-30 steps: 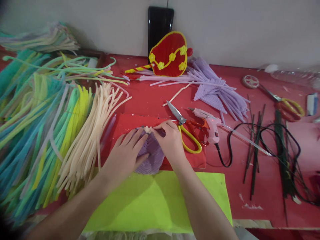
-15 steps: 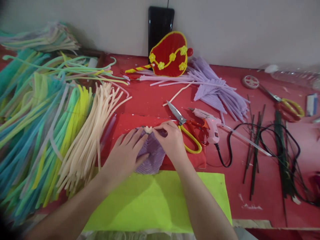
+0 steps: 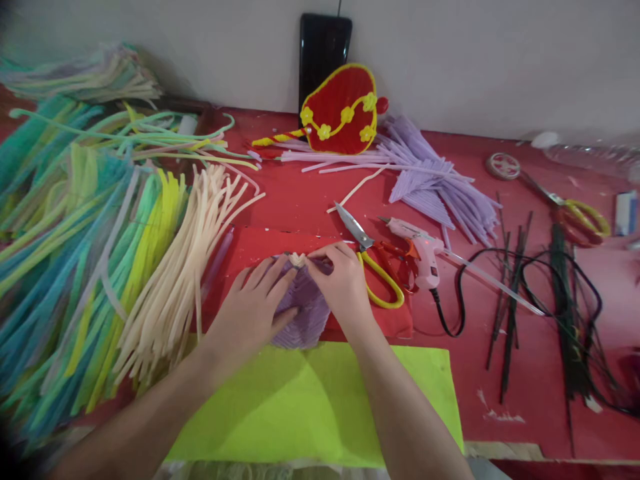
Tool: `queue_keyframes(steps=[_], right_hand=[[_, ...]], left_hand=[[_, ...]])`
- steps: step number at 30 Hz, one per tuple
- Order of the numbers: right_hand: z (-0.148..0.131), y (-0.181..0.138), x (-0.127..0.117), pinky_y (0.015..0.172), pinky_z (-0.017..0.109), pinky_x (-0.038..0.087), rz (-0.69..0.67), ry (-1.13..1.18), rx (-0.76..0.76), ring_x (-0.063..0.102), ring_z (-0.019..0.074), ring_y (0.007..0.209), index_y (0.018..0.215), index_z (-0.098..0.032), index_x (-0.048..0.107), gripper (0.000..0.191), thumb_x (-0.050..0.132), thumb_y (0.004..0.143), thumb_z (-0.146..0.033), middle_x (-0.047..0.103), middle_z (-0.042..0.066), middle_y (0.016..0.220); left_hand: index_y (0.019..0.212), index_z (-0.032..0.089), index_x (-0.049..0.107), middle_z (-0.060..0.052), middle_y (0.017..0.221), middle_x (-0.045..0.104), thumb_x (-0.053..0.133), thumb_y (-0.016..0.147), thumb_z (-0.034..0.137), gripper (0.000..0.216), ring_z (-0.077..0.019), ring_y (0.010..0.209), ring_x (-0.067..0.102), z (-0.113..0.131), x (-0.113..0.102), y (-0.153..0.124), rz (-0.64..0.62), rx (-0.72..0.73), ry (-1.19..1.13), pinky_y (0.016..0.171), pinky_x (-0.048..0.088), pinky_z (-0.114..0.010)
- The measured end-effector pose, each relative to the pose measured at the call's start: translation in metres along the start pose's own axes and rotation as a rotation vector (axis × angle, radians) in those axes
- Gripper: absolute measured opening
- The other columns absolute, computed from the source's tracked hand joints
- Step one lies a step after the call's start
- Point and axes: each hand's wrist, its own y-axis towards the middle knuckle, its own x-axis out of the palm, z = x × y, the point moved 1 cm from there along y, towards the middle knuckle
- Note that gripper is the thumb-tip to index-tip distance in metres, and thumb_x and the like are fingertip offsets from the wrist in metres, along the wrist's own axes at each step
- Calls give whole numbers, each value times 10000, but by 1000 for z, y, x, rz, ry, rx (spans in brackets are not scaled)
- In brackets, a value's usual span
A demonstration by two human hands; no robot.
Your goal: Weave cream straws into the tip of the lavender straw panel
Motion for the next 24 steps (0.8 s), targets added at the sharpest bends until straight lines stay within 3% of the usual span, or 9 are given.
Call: queue_keyframes(steps=[24], right_hand=[[1,0,1,663,290,481,10,4,4,579,138,688,768,-209,649,25,645,763,-233,610,16,786]], left_hand=[[1313,172,460,-91,1458,411,527,868,354,486,-302,1303,393,-1,-4,2,-3,-19,-38,997,393,-501]])
